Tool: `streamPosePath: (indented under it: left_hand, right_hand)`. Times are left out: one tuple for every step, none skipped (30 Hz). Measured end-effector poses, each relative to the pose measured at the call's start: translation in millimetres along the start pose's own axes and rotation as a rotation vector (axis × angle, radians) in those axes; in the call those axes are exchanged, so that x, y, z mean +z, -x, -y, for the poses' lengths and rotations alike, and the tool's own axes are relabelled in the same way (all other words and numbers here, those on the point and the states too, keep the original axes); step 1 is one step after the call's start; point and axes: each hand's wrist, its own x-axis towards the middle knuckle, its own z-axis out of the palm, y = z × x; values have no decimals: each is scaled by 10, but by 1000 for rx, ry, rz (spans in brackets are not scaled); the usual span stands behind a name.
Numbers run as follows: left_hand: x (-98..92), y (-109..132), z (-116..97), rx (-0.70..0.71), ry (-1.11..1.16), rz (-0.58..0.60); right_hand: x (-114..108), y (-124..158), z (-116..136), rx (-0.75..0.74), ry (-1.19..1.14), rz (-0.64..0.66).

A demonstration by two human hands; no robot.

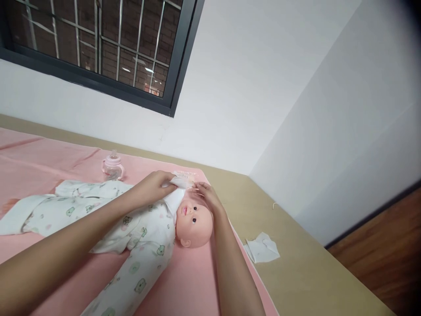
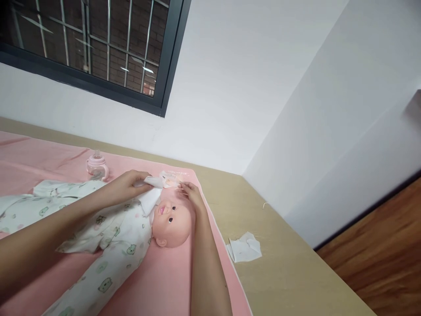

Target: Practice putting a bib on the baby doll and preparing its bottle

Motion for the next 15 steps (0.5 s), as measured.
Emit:
streamPosePath:
  left_hand:
    - [-18,5,-21,-4,15,-42]
    - [-33,10,-38,-10,21,-88]
    - [-45,16,-51,-12,21,-134]
    - [-56,21,-60,-10,16,-176]
    - [-66,27,-64,-6,6,-207]
    - [-77,31,-65,1,-8,-232]
    - [-89,35,-61,12,-24,-250]
    - [-104,38,-56,22,-38,-264]
    - [-122,40,-49,28,-48,-275]
    - [-142,43,-42,30,-55,-282]
    - [-164,45,-36,29,-59,-284]
    - [-188,47,-32,24,-59,-281]
    - [-211,49,-31,17,-57,-276]
    - [-232,52,-31,9,-55,-273]
    - [-251,53,-32,1,-53,-269]
  right_hand:
    - [46,51,153,-60,10,25]
    - [108,118,315,-111,35,71]
    - [183,200,479,-177,73,120]
    - [270,294,636,-252,124,190]
    - [364,396,779,-324,170,248]
    - [459,499,902,-386,230,303]
    - [552,597,1001,-428,265,364]
    - [636,685,1076,-458,283,422]
    - [707,760,1127,-488,318,451]
    - [765,817,1158,-515,358,446]
    - [807,857,1172,-537,396,421]
    - [835,881,1175,-554,434,378]
    - [852,890,1172,-566,465,328]
    - [859,887,1164,-570,487,284]
    - [861,878,1156,-566,500,250]
